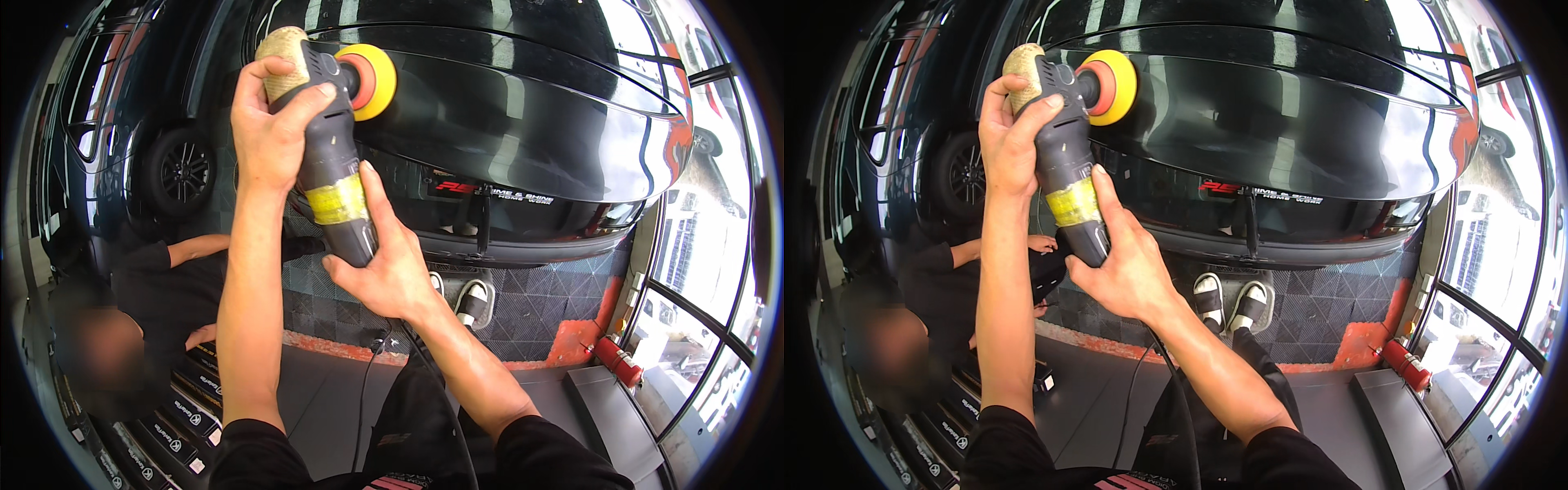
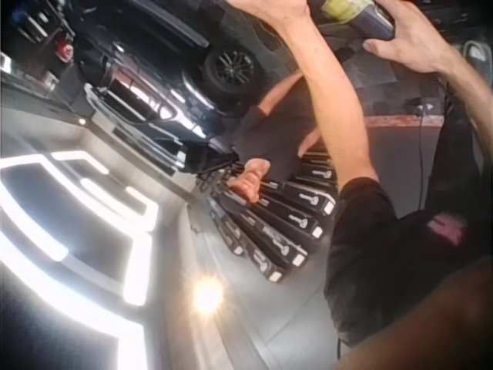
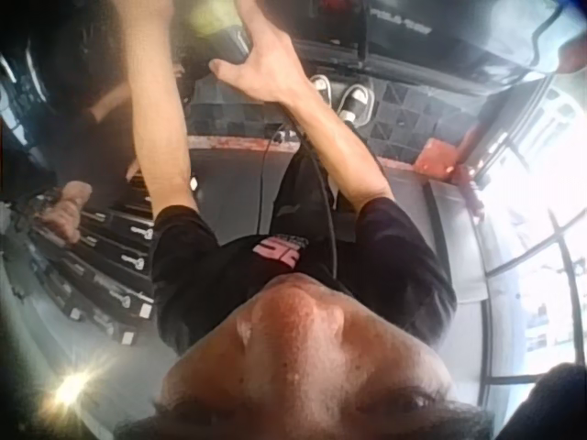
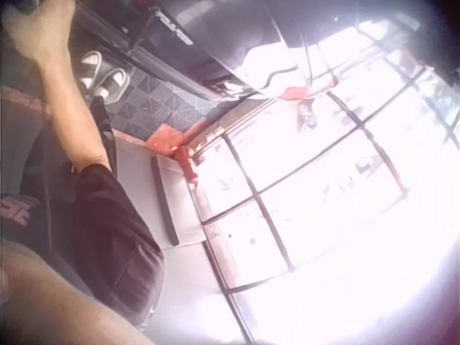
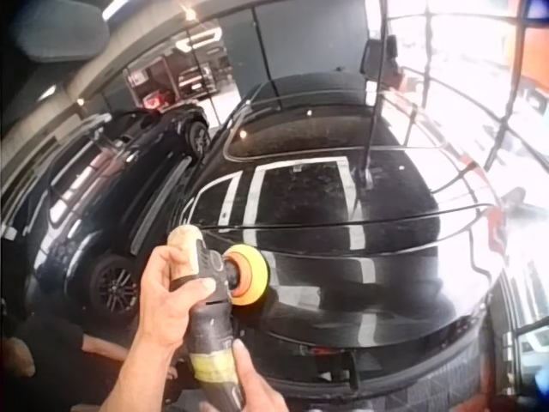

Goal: The person uses a rotary polisher with a yellow pad to buff the rear trunk of a black car. They move the tool in circular and sweeping motions across the surface, covering the area around the license plate and the edges of the trunk lid.

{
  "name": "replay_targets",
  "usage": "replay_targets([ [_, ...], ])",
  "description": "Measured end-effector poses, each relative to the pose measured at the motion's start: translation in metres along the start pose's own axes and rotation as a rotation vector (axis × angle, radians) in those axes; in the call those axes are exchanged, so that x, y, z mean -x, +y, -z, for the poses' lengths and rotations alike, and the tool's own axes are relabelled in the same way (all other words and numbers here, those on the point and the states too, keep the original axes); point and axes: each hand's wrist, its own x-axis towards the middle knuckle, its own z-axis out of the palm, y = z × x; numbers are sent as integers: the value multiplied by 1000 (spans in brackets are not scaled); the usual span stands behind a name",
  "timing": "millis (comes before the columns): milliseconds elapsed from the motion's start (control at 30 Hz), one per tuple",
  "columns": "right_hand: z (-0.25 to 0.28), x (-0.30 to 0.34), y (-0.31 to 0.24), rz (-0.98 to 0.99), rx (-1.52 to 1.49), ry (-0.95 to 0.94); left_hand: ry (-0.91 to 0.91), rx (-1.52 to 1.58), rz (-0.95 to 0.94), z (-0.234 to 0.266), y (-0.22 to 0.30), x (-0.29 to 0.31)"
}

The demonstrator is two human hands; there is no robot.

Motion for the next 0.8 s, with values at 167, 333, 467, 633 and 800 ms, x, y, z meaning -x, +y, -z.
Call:
replay_targets([
  [167,9,31,12,-11,-55,83,-130,-6,-41,-34,3,26],
  [333,4,14,19,37,-71,48,-72,-45,-56,-20,-2,16],
  [467,9,1,13,26,-28,-5,-10,-3,-32,-8,-3,5],
  [633,38,45,16,-11,40,84,-62,-39,-6,-60,-2,40],
  [800,72,117,29,-92,-288,313,-136,-183,-221,-145,11,79],
])
